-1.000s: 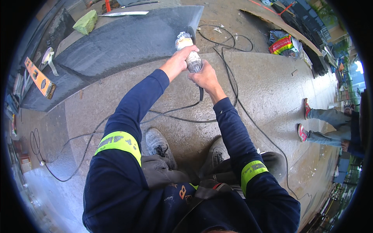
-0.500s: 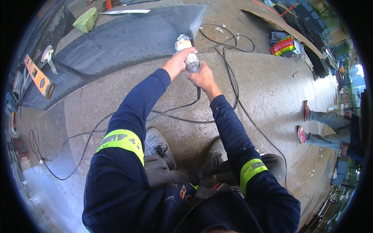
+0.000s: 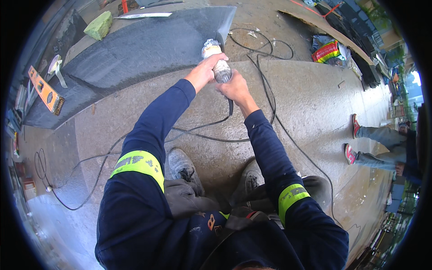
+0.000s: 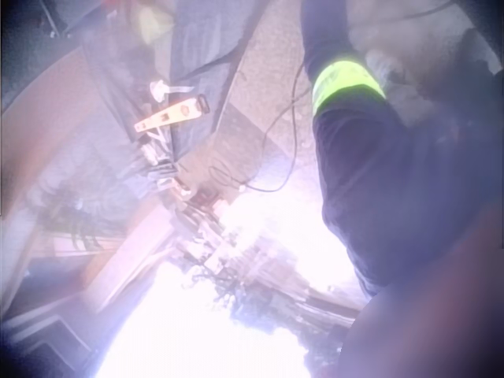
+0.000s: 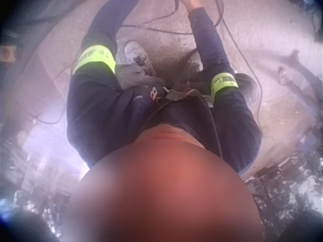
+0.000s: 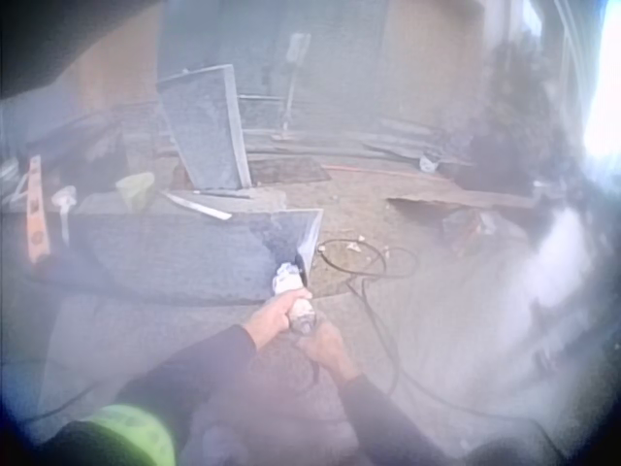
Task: The person uses an angle grinder to grind the edge of a dark stone slab placed on the floor. The person remains kneeling and moves the grinder along the edge to smooth or shape it.
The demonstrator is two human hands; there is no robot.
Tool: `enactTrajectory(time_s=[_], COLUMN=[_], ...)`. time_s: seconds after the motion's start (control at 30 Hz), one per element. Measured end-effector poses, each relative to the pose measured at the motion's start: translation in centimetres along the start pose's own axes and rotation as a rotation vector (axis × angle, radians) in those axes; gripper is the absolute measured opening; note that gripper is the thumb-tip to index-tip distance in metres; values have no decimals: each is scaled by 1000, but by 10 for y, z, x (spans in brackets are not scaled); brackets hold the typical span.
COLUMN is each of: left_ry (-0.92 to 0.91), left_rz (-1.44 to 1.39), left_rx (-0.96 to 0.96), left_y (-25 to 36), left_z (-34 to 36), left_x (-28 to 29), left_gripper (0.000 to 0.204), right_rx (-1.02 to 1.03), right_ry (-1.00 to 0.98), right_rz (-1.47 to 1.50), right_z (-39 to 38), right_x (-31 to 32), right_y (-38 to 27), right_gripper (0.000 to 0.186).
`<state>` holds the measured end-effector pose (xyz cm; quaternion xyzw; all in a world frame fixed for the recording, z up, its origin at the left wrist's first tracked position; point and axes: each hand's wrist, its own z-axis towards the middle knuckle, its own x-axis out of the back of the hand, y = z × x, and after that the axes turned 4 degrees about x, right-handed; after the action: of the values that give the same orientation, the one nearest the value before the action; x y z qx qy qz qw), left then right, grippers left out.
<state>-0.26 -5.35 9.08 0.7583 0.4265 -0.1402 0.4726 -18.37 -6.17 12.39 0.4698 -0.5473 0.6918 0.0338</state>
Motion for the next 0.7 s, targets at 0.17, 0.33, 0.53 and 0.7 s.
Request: enactTrajectory(time_s=[0.17,0.33,0.53,0.7], left_ry=[12,-32,64,41], left_rz=[-25,-10,15,15], left_rx=[12,7,2,-9], left_y=[2,4,7,7], left_z=[-8,-14,-28,-29], left_x=[-10,-13,-27,-27], left_gripper=[28,28,29,29], right_rx=[33,29,34,20], right_ry=[10,18,21,21], right_rz=[51,63,51,49], right_z=[-5,-7,-12,-15], right_x=[6,9,13,15], right_y=[-2,-3,-8,-11], right_gripper=[61,61,62,61])
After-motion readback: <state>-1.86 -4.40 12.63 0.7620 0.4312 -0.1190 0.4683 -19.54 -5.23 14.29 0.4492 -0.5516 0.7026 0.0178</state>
